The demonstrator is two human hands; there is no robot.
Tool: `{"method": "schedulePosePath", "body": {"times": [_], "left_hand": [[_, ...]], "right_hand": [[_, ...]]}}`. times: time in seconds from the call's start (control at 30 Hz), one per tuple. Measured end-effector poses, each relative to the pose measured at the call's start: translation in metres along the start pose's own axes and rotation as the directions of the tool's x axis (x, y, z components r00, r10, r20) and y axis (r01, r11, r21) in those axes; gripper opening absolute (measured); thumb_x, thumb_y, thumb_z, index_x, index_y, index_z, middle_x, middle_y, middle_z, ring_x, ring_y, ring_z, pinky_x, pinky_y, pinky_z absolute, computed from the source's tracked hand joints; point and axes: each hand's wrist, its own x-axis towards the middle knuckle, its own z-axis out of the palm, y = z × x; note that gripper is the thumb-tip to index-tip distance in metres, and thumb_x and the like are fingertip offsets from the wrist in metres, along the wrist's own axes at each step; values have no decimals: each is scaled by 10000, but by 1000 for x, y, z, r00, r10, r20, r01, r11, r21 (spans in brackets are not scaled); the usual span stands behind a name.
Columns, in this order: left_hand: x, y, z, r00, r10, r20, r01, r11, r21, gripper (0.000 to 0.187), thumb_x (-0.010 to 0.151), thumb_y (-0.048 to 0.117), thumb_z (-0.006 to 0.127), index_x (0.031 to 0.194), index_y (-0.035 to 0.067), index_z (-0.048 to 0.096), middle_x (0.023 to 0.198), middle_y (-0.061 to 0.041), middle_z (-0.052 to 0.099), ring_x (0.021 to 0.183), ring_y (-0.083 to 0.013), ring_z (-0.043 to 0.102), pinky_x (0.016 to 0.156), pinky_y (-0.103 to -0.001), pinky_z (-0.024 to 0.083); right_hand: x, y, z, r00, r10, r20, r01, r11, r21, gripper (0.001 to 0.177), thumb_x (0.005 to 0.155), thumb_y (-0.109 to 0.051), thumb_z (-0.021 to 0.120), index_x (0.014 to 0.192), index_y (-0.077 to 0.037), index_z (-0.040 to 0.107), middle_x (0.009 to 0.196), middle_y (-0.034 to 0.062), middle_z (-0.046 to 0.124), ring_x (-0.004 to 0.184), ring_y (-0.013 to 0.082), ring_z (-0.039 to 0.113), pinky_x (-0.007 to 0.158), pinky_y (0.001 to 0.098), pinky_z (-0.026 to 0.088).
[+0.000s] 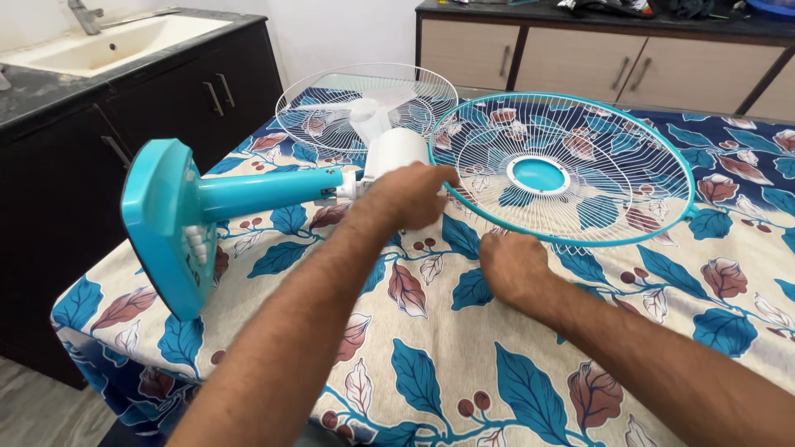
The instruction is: The person disassembles a teal LG table fan on a floral bedspread. They remove the front grille, unscrew and detach the fan blades, remove the central hub, and then detach the rear grille using a yellow screwdriver. The fan is left in a partially disassembled state.
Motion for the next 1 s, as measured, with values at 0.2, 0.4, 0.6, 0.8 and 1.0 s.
{"method": "schedulePosePath", "body": {"times": [0.2,0.4,0.6,0.8,1.0], "left_hand": [[9,16,22,992,59,113,-62,998,28,473,908,113,643,1366,229,623,1184,-126,734,1065,-305,728,935,-429,580],[20,13,46,994,81,74,-89,990,114,489,846,74,679,1311,226,650,1194,-110,715,1100,-302,688,928,-445,554],[33,12,60,992,112,-49,-105,986,126,234,910,101,658,1133,148,709,1087,-131,746,1049,-334,713,912,-472,566],[35,9,60,978,133,-162,-126,991,52,222,872,222,745,1049,101,690,1008,-152,740,1006,-366,693,873,-501,547],[19,16,34,1000,-16,3,16,997,-71,228,889,193,716,1099,111,683,937,-116,757,744,-276,760,628,-417,620]], "right_hand": [[-5,9,-28,986,-153,72,155,988,-25,242,900,-126,609,1118,-83,704,1035,165,750,968,348,738,816,484,598],[-6,10,-33,945,-187,269,194,981,0,356,869,-170,656,1215,-87,628,1041,187,731,996,370,721,840,491,586],[-22,0,-49,956,-227,187,220,974,59,396,837,-191,662,1208,-59,624,1044,195,737,1008,365,718,867,497,577],[-53,9,-136,933,-87,348,54,993,103,325,892,-270,597,1206,-248,674,975,88,775,949,276,738,865,446,556],[-43,82,-183,996,-76,54,34,833,552,261,1017,-177,544,1148,-122,763,704,72,656,585,171,554,552,346,476]]}}
